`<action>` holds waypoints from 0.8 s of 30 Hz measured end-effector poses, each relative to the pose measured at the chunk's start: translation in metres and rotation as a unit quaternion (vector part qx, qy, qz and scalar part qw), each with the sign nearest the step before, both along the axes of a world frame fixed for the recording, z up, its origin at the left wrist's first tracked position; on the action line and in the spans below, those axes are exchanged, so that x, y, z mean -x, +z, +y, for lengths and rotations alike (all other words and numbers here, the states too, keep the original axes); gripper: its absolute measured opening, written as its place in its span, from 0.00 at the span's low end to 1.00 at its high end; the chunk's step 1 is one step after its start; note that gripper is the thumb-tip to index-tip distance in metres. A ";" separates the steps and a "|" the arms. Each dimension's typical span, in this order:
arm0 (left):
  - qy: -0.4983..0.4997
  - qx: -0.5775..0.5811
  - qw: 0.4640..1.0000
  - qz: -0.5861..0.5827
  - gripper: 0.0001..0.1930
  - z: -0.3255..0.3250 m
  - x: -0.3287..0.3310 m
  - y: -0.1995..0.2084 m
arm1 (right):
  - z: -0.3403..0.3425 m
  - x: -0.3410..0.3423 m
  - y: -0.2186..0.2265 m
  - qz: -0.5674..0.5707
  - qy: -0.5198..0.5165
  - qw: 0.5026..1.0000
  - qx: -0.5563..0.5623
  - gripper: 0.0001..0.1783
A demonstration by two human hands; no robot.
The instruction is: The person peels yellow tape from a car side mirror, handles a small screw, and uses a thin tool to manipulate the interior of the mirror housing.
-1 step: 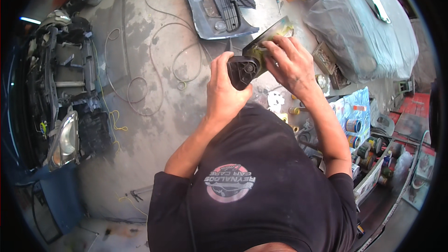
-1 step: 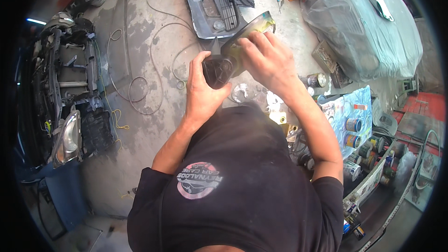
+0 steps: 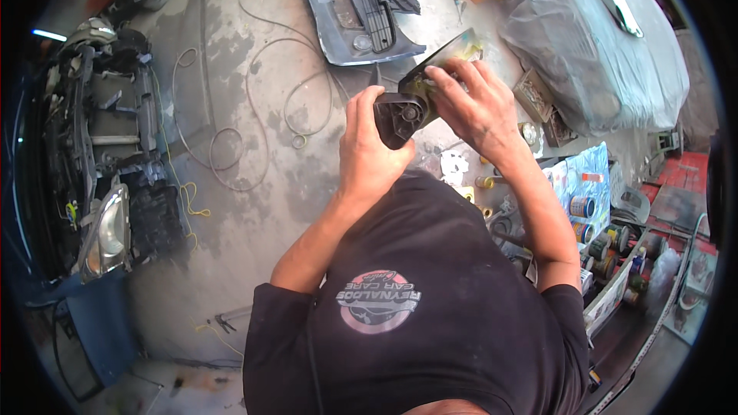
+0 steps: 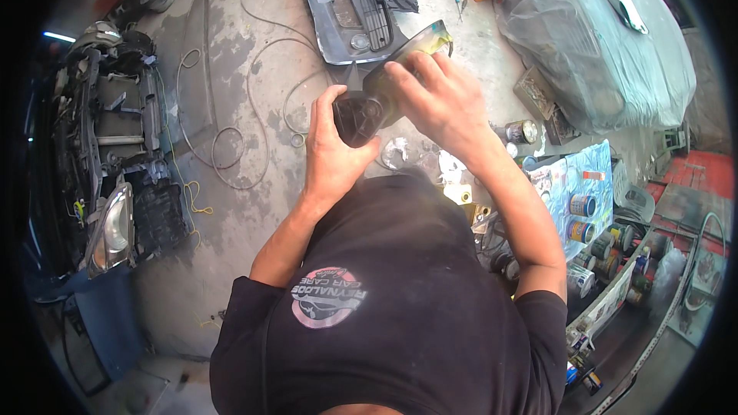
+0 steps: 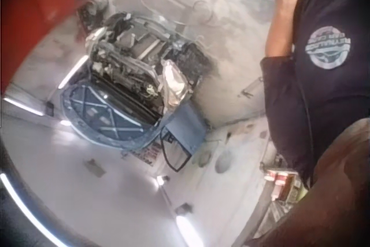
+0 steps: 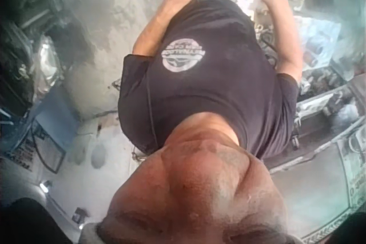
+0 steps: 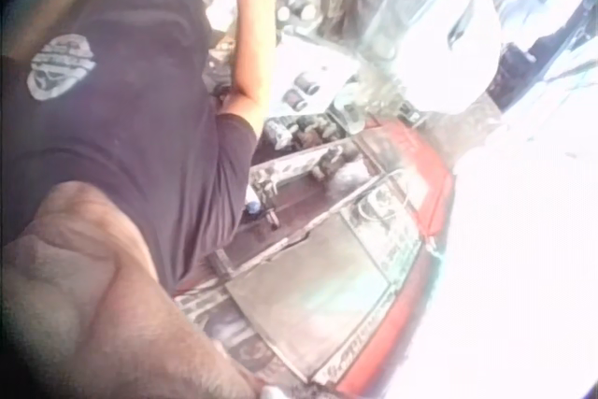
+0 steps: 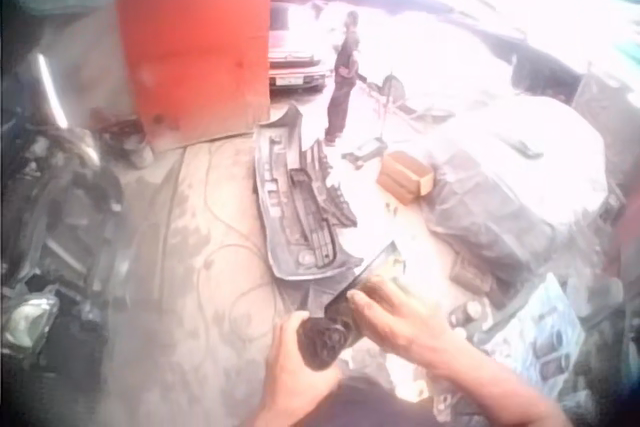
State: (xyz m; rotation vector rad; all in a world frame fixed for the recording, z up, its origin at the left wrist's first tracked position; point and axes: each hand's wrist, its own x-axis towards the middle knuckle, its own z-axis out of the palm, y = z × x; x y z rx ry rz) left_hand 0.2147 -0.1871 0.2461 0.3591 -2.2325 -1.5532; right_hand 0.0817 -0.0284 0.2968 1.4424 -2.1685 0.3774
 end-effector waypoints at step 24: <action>-0.006 -0.023 1.000 0.011 0.41 -0.002 -0.001 -0.013 | 0.028 -0.024 -0.015 -0.156 -0.029 0.961 0.228 0.09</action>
